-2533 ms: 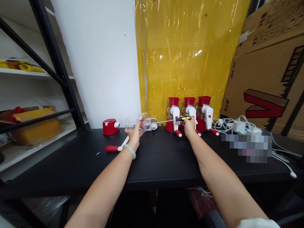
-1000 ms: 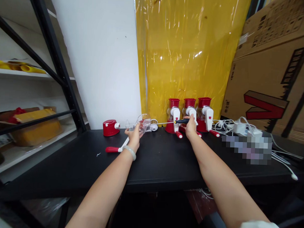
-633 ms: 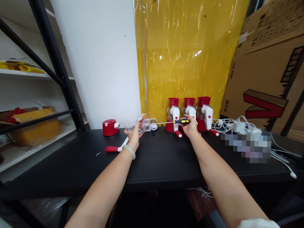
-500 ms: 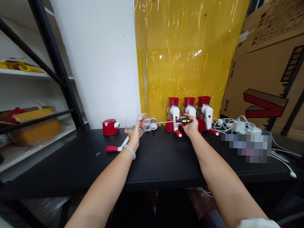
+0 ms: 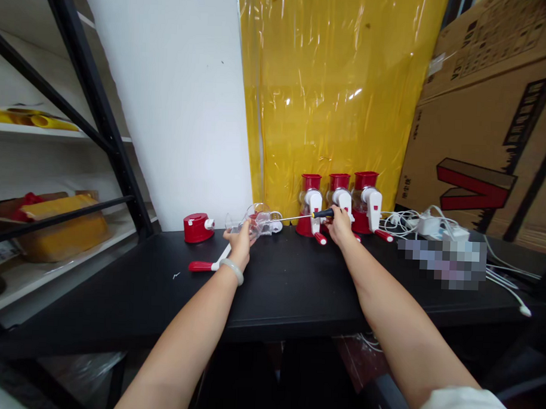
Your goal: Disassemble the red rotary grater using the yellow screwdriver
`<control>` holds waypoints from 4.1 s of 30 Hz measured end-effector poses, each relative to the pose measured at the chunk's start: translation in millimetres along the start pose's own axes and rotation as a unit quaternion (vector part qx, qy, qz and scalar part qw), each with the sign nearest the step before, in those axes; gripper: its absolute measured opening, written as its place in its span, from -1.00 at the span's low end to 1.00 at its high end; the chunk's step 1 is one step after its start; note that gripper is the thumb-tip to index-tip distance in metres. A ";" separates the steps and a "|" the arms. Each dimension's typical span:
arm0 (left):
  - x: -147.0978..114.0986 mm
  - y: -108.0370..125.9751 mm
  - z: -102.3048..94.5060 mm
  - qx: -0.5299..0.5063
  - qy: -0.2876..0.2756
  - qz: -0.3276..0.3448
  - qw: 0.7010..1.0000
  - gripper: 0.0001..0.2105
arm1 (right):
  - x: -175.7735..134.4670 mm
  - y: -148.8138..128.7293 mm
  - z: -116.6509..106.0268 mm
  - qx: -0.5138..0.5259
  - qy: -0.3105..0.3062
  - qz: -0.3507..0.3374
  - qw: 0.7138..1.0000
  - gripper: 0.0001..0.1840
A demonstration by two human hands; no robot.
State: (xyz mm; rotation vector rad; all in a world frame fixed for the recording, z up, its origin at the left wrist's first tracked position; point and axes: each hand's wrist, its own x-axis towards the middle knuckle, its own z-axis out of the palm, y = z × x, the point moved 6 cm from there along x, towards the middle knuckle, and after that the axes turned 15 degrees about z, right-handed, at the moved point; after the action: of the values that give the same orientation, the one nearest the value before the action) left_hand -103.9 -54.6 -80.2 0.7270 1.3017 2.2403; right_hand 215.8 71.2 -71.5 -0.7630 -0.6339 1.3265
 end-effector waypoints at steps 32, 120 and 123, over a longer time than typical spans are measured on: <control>-0.3 3.0 2.4 -0.001 -0.009 0.017 1.000 -0.32 | -8.0 -0.6 -3.3 0.038 -0.023 0.062 0.997 -0.84; 0.0 19.6 3.4 -0.029 -0.011 0.074 0.997 -0.08 | -6.7 7.2 -2.6 0.046 0.048 0.075 0.995 -0.86; 1.0 21.7 3.2 -0.034 -0.021 0.098 0.994 -0.03 | -6.9 5.2 -3.2 0.045 0.055 0.062 0.996 -0.86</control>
State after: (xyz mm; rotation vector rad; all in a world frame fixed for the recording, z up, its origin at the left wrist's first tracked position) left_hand -105.2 -61.8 -59.5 0.9055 1.1733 2.3964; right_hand 214.2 64.4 -77.4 -0.8064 -0.4421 1.4050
